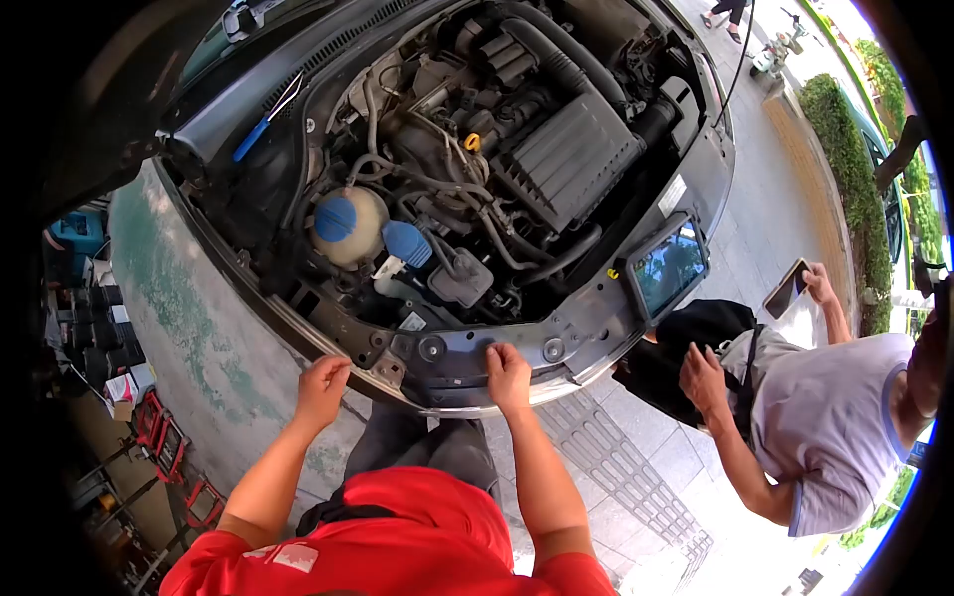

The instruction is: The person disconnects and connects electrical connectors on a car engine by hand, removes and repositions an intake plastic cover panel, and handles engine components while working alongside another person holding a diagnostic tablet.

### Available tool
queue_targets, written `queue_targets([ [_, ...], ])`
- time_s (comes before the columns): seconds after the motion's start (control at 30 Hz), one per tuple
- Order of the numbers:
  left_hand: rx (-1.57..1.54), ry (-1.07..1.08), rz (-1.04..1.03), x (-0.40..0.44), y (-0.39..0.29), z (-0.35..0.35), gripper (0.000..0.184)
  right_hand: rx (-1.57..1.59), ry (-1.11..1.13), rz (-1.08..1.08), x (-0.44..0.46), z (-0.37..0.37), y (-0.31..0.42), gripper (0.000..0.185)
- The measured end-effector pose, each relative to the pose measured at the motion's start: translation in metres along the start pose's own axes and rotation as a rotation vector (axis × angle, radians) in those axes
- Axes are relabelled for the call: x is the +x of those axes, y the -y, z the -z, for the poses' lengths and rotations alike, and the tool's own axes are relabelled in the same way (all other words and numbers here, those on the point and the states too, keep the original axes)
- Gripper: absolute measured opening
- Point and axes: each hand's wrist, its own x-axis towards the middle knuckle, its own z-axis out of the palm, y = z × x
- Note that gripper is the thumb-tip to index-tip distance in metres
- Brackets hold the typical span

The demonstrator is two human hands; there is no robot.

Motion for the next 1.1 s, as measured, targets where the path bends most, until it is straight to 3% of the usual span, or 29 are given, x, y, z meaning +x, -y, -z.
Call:
queue_targets([
  [0.23, -0.053, -0.058, -0.321, 0.144, -0.047, 0.024, 0.009, -0.173, -0.289, -0.041, -0.018, -0.036, 0.010, 0.017],
  [0.53, -0.081, -0.019, -0.282, 0.207, -0.025, 0.031, 0.009, -0.307, -0.431, -0.051, -0.008, -0.058, 0.026, 0.014],
  [0.7, -0.155, -0.009, -0.278, 0.201, -0.042, 0.015, 0.010, -0.420, -0.390, -0.079, -0.006, -0.059, 0.025, 0.015],
  [0.8, -0.087, 0.124, -0.275, 0.180, -0.037, 0.007, 0.014, -0.418, -0.429, -0.034, -0.003, -0.051, 0.027, 0.014],
  [0.97, -0.004, 0.332, -0.546, 0.127, -0.015, -0.025, 0.016, -0.509, -0.541, 0.154, 0.032, -0.025, 0.010, 0.013],
  [1.1, -0.022, 0.381, -0.504, 0.066, 0.021, -0.036, 0.018, -0.605, -0.498, 0.350, 0.067, -0.011, 0.002, 0.013],
])
